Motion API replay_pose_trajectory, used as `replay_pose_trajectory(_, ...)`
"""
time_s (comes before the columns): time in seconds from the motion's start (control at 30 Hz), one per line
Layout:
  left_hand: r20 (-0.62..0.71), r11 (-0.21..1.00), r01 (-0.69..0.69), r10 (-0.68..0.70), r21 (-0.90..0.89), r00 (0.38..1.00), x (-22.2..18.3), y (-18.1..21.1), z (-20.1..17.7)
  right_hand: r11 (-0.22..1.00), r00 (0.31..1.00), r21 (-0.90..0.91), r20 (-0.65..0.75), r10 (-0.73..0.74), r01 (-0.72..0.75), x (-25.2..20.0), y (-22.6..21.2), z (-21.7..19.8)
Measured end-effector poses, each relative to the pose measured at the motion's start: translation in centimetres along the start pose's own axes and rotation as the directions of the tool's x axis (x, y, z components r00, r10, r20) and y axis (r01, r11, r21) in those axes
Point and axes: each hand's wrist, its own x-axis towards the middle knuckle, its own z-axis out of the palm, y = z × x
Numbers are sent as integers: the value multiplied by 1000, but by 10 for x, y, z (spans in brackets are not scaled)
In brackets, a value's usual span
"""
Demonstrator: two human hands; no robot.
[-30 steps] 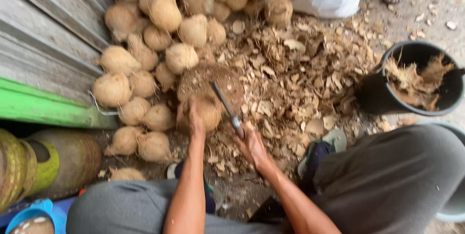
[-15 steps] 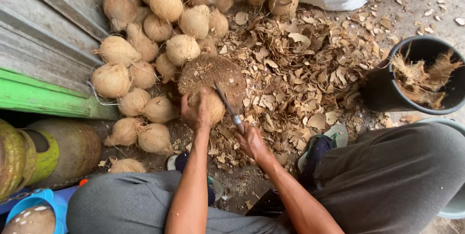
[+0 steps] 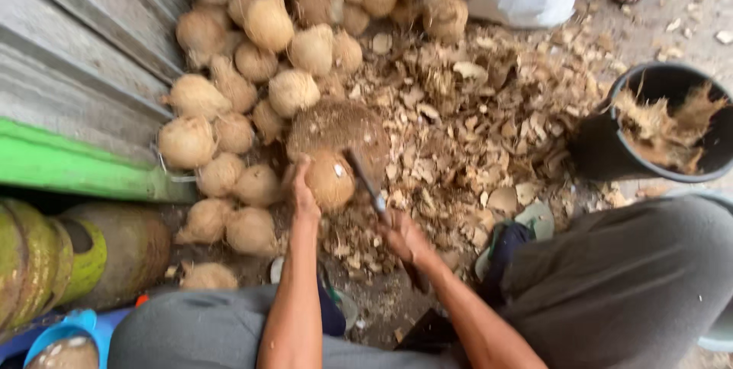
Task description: The person sits on the ground and uses a machete to peel the husk off coconuts. They repeatedly strike the coconut against a wooden stump to remove the outer layer, then place the peeled coconut into a nearby crate.
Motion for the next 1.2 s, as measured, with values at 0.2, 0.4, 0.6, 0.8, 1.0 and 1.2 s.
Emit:
replay_pose_trajectory(0.2, -271, 885, 99, 32, 454, 962, -23, 12, 43, 951, 956, 144, -146, -253, 274, -22, 21, -4)
replay_pose_trajectory(0.4, -262, 924, 142, -48, 355, 964, -13, 16, 69, 985, 987, 145, -144, -70, 91, -49, -57, -47)
replay_pose_trajectory(0.6, -335, 857, 243, -88, 455, 938, 16, -2, 60, 955, 968, 233, -213, -132, 182, -59, -109, -51)
replay_pose_trajectory(0.8, -198, 935, 42, 30, 352, 980, 44, -15, 67, 963, 947, 65, -207, -244, 262, -56, -117, -55)
replay_pose_trajectory(1.0, -284, 865, 131, 14, 485, 959, 35, -25, 55, 937, 907, 98, -300, -294, 336, -57, -115, -47)
replay_pose_trajectory(1.2, -257, 909, 44, 71, 414, 964, 27, -8, 72, 942, 920, 53, -240, -310, 331, -42, -104, -40)
